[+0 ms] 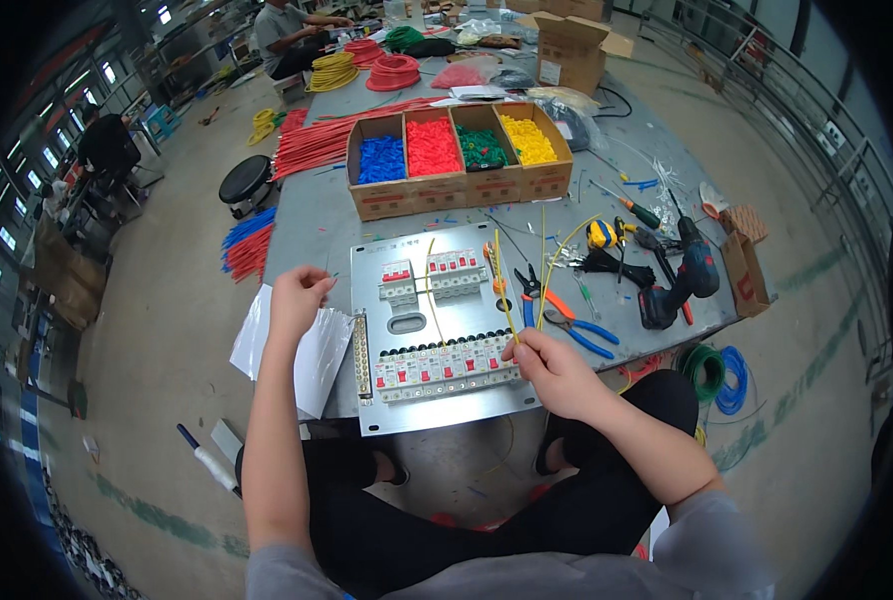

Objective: The person sits on the floor and assembles an electrical panel by inserting yellow wires into terminal blocks. They use pliers to cut the wires and a screwdriver to tighten the connections.

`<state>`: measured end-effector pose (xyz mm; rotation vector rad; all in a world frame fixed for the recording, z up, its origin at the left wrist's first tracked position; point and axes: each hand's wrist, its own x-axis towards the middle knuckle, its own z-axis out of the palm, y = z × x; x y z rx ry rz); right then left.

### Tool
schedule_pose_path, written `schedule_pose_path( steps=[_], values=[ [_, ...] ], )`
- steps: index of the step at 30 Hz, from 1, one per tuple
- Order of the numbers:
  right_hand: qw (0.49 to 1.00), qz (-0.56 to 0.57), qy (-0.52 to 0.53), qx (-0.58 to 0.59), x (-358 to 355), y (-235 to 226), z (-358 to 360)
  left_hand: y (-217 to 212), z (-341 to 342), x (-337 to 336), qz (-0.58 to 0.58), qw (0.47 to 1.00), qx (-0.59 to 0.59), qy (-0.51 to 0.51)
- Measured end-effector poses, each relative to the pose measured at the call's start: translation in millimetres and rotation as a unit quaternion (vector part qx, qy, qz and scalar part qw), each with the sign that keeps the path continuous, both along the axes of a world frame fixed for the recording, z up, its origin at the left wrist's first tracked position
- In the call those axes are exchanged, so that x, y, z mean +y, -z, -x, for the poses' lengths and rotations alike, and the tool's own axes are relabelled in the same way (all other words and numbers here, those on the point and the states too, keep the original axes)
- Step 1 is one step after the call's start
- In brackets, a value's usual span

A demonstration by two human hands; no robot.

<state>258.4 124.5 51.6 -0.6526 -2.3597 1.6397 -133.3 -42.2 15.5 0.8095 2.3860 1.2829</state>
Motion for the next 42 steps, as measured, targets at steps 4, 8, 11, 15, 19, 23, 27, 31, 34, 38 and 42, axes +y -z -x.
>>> schedule_pose_path(
  steps=[4,8,11,15,19,23,27,31,34,38,42],
  values=[
    [0.996,-0.086,-0.011,-0.015,-5.2,-7.2,2.5,-16.9,-107.1,4.2,-0.247,0.896,-0.356,0.092],
    [0.983,-0.177,-0.049,0.03,-29.2,6.4,16.2,-17.2,-185.1,5.6,-0.192,0.864,-0.45,0.121],
    [0.986,-0.153,-0.059,-0.007,-38.4,3.6,21.4,-4.3,-197.6,9.7,-0.198,0.861,-0.449,0.134],
    [0.994,-0.06,-0.058,-0.066,-34.9,8.2,24.5,-5.6,-195.8,9.7,-0.155,0.871,-0.438,0.162],
    [0.991,-0.112,-0.069,-0.038,-39.6,10.3,24.6,-4.0,-195.5,10.3,-0.155,0.882,-0.416,0.155],
    [0.99,-0.1,-0.097,-0.003,-46.3,19.9,18.3,-22.8,-195.0,12.3,-0.284,0.776,-0.55,0.125],
    [0.984,-0.093,-0.143,-0.045,-52.6,11.7,19.8,-32.6,-197.3,16.9,-0.346,0.68,-0.64,0.091],
    [0.985,-0.066,-0.154,-0.042,-57.5,7.9,20.0,-38.0,-194.2,18.4,-0.329,0.682,-0.647,0.085],
    [0.987,-0.062,-0.144,-0.03,-56.2,9.3,18.8,-45.2,-198.1,22.9,-0.328,0.696,-0.638,0.034],
    [0.992,-0.06,-0.11,-0.011,-53.1,8.3,18.7,-42.4,-198.7,26.2,-0.378,0.679,-0.629,0.009],
    [0.994,-0.056,-0.084,0.031,-49.6,21.9,20.7,-38.8,-195.9,28.9,-0.417,0.653,-0.632,0.02]
  ],
)
